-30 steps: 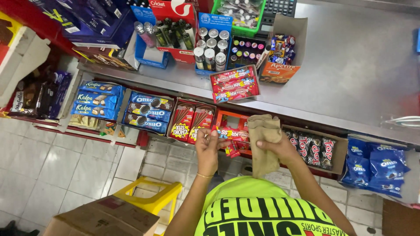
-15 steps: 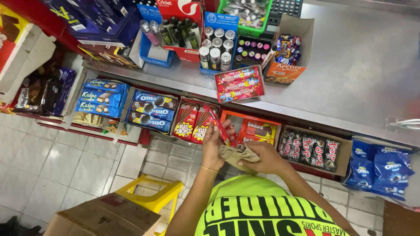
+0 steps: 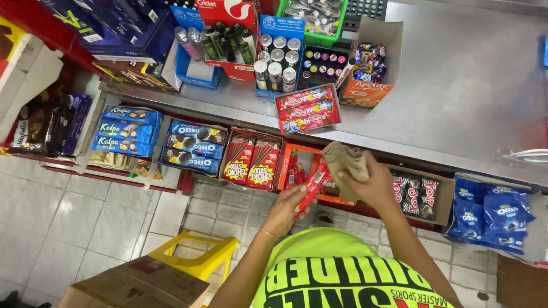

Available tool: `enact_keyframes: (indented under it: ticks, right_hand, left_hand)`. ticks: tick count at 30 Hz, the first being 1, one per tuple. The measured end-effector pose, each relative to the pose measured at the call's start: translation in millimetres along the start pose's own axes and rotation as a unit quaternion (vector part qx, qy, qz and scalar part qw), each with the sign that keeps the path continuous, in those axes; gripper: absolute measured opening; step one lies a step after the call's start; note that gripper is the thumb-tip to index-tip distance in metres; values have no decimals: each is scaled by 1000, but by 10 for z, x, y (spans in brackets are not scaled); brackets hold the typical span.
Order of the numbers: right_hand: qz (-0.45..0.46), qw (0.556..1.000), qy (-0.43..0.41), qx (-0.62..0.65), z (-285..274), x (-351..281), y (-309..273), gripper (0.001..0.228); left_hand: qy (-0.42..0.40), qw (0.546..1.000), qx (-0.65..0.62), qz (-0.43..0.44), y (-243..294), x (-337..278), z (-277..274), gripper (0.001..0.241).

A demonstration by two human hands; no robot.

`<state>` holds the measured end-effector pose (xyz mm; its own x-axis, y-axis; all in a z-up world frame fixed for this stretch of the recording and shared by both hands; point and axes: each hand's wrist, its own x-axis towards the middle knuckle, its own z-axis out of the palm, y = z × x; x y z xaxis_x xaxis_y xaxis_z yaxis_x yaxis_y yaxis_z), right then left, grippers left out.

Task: Organizing and arranging snack boxes and packets on a retail shelf.

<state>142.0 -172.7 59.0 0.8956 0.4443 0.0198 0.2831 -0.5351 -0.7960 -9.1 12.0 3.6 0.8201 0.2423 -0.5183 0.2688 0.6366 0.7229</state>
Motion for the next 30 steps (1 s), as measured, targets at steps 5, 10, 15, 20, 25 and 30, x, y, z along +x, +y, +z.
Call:
enact_keyframes:
  ticks: [5,10,15,20,25,30]
  right_hand:
    - [42,994,81,64,-146,-93,593,58]
    - [59,989,104,89,-136,-343,738,57]
    - [81,983,118,119,-79,-455,636,57]
    - [101,979,135,116,-93,-547,715,58]
    - [132,972,146,125,-84,-618,724,55]
    - [133,975,128,123,111,-572,952,56]
  left_hand:
    - [9,941,264,213,610,407,-177,32]
    - [100,676,606,407,1424,851,68,25]
    - [111,613,660,421,1261,1684,121,22]
    - [122,655,620,415,1412,1357,235,17]
    - [178,854,376,313,1277,1206,-208,20]
    - [134,826,404,371,1083,1257,-421,15]
